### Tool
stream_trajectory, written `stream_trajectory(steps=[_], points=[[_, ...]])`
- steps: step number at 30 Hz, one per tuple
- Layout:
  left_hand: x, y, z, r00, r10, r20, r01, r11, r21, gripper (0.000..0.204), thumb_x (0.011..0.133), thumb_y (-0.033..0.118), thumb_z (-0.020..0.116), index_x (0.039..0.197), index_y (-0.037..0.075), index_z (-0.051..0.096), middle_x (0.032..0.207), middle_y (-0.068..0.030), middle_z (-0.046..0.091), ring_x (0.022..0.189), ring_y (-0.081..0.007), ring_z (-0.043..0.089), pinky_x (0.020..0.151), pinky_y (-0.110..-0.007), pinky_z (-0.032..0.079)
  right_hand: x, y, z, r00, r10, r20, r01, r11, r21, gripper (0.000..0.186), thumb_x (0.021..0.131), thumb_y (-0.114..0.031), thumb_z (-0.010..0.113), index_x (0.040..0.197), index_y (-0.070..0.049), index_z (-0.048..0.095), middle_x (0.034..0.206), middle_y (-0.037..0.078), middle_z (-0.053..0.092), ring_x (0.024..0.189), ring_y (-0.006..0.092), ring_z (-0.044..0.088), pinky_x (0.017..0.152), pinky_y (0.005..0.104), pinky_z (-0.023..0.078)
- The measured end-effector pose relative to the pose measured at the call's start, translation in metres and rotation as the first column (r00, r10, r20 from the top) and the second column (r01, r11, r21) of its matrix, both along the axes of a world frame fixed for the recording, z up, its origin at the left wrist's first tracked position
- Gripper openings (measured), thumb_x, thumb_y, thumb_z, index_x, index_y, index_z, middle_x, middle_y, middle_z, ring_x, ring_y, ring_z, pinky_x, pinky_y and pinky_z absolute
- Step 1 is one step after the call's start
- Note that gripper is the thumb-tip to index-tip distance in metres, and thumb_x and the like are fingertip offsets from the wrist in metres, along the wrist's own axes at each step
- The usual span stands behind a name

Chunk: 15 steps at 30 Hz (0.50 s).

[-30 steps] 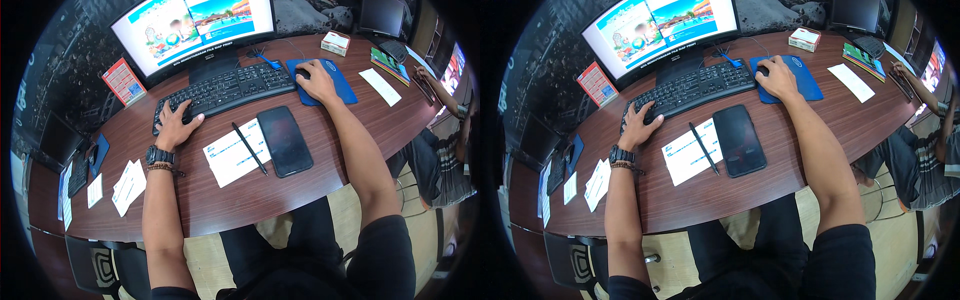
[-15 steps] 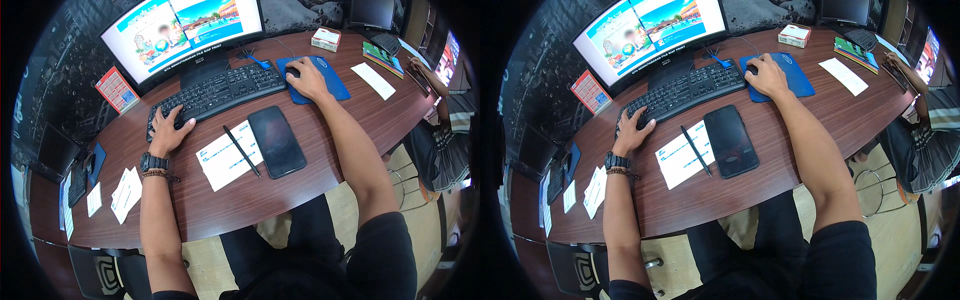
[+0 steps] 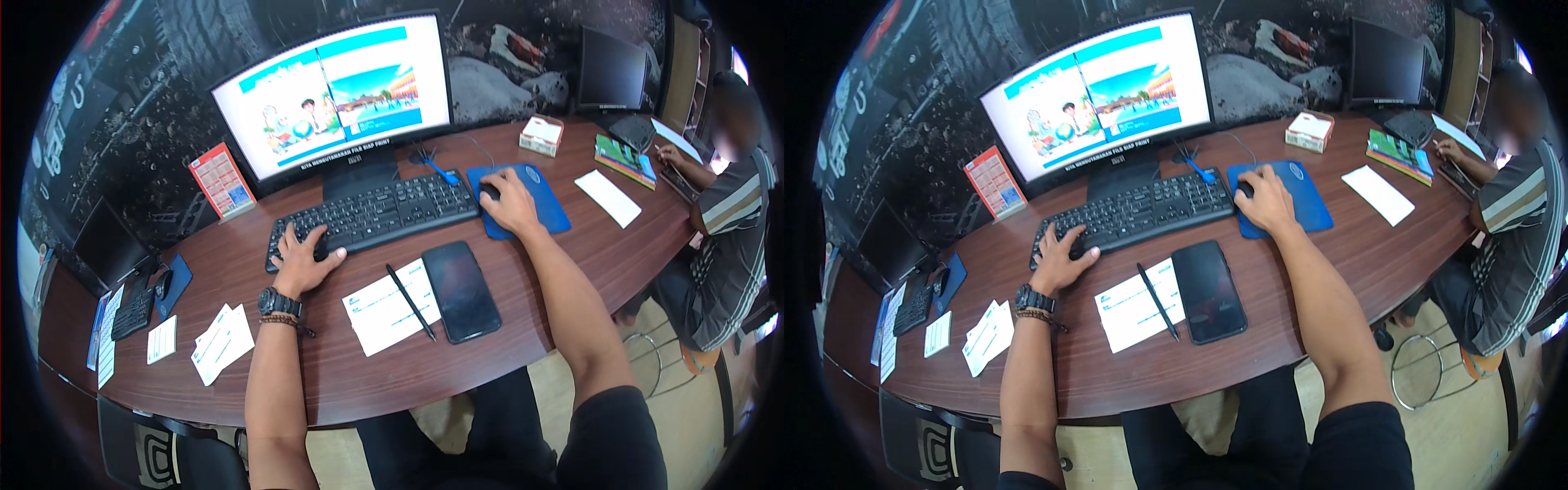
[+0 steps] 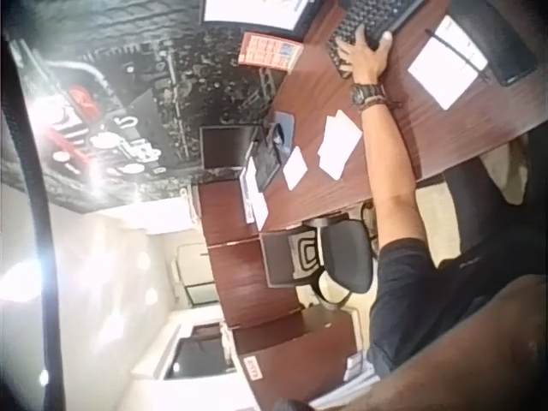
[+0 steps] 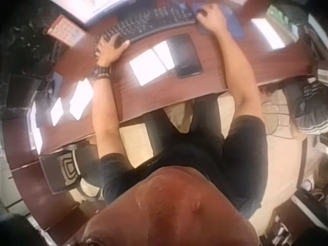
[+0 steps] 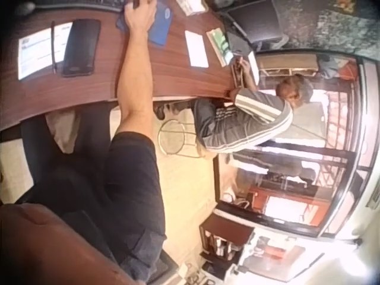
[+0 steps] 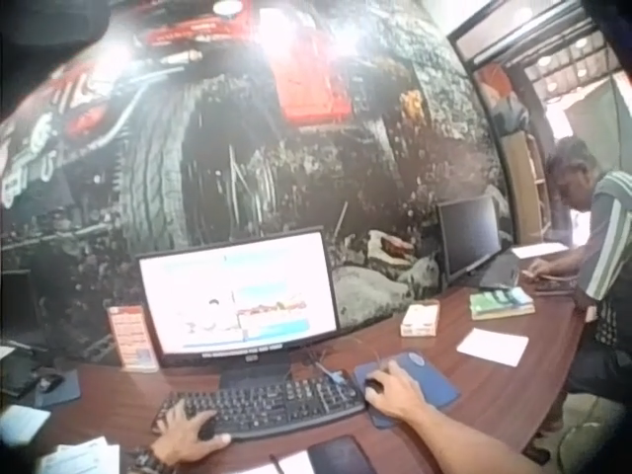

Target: Designing or editing a graphic file on a computer using a mouse and keyboard.

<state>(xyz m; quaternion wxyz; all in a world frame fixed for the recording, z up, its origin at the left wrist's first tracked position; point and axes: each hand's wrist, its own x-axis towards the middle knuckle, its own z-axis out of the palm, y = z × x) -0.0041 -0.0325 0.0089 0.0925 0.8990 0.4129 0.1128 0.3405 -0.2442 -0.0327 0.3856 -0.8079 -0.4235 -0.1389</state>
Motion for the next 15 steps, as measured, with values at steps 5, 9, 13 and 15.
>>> stream_trajectory(steps=[5, 9, 13, 15], points=[[-0.001, 0.002, 0.001, 1.000, 0.022, -0.005, -0.022, 0.999, -0.038, 0.081, 0.078, 0.069, 0.068, 0.144, 0.025, 0.051, 0.159, -0.0321, 0.012, 0.147, -0.0509, 0.009, 0.111, -0.072, 0.013, -0.005, -0.004, 0.003, 1.000, -0.006, -0.018, 0.006, 1.000, -0.026, 0.035, 0.082, -0.027, 0.064, 0.113, -0.011, 0.070, 0.122, 0.012, 0.057, 0.113, 0.0335, 0.057, 0.098, 0.0450, 0.047], [0.003, 0.004, 0.000, 1.000, 0.010, -0.005, -0.010, 0.998, -0.061, 0.084, 0.077, 0.071, 0.067, 0.144, 0.023, 0.052, 0.159, -0.0334, 0.012, 0.147, -0.0519, 0.009, 0.110, -0.073, 0.012, -0.004, -0.003, 0.004, 0.999, -0.020, -0.027, 0.019, 0.998, -0.052, 0.037, 0.082, -0.027, 0.064, 0.115, -0.012, 0.069, 0.123, 0.012, 0.056, 0.115, 0.0332, 0.057, 0.098, 0.0449, 0.047], [-0.005, 0.005, 0.001, 0.998, 0.065, -0.023, -0.066, 0.996, -0.057, 0.078, 0.080, 0.069, 0.067, 0.145, 0.029, 0.050, 0.160, -0.0302, 0.013, 0.148, -0.0498, 0.007, 0.112, -0.071, 0.011, -0.012, 0.001, 0.011, 1.000, 0.020, -0.009, -0.020, 0.999, -0.036, 0.037, 0.082, -0.027, 0.065, 0.115, -0.011, 0.069, 0.122, 0.012, 0.057, 0.115, 0.0334, 0.057, 0.098, 0.0446, 0.047], [0.000, 0.008, -0.002, 0.999, 0.032, 0.022, -0.031, 0.998, -0.058, 0.084, 0.078, 0.072, 0.067, 0.145, 0.024, 0.051, 0.158, -0.0331, 0.013, 0.146, -0.0512, 0.012, 0.110, -0.073, 0.010, -0.007, -0.002, 0.010, 1.000, 0.005, -0.007, -0.005, 1.000, -0.026, 0.037, 0.082, -0.027, 0.065, 0.115, -0.011, 0.069, 0.120, 0.012, 0.058, 0.114, 0.0339, 0.058, 0.098, 0.0442, 0.047]])
